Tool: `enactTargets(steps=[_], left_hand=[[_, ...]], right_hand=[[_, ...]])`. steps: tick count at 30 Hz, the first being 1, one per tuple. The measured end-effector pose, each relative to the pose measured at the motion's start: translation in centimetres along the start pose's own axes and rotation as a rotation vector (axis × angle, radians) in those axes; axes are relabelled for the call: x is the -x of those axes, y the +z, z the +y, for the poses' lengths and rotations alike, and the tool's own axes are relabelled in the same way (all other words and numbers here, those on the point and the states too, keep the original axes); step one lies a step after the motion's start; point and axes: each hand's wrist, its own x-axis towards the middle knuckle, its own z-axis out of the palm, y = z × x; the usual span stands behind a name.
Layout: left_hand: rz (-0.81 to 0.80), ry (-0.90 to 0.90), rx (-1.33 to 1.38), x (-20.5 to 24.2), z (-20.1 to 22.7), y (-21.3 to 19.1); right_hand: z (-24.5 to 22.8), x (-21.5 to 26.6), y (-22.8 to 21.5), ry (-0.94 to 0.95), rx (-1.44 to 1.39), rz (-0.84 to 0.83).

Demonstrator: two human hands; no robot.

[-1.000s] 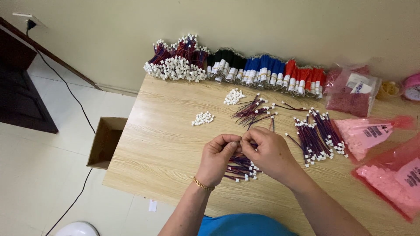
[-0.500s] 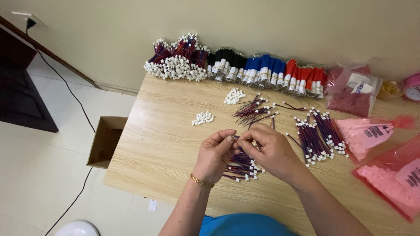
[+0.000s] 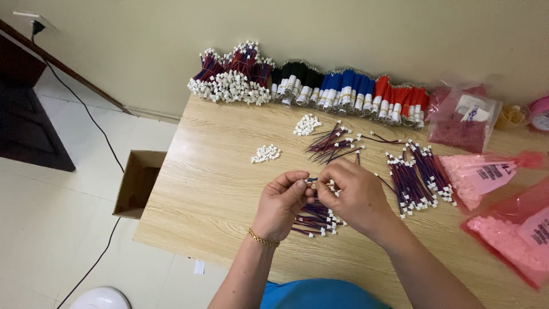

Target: Attaching small white plastic connectors to the ends of purple wires

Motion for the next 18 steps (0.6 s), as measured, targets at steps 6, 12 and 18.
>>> enactTargets(steps=[6, 12, 18], left_hand=[[0.011, 0.022, -0.073, -0.3, -0.6, -0.4], [0.043, 0.033, -0.221, -0.3, -0.7, 0.2], [0.128, -0.012, -0.5, -2.2, -3.4, -2.8]], right_hand=[[0.1, -0.4, -0.3, -0.033, 0.011, -0.057], [0.6, -0.2, 0.5, -0.026, 0.038, -0.029], [6.0, 1.7, 4.8, 0.079, -0.042, -0.181]])
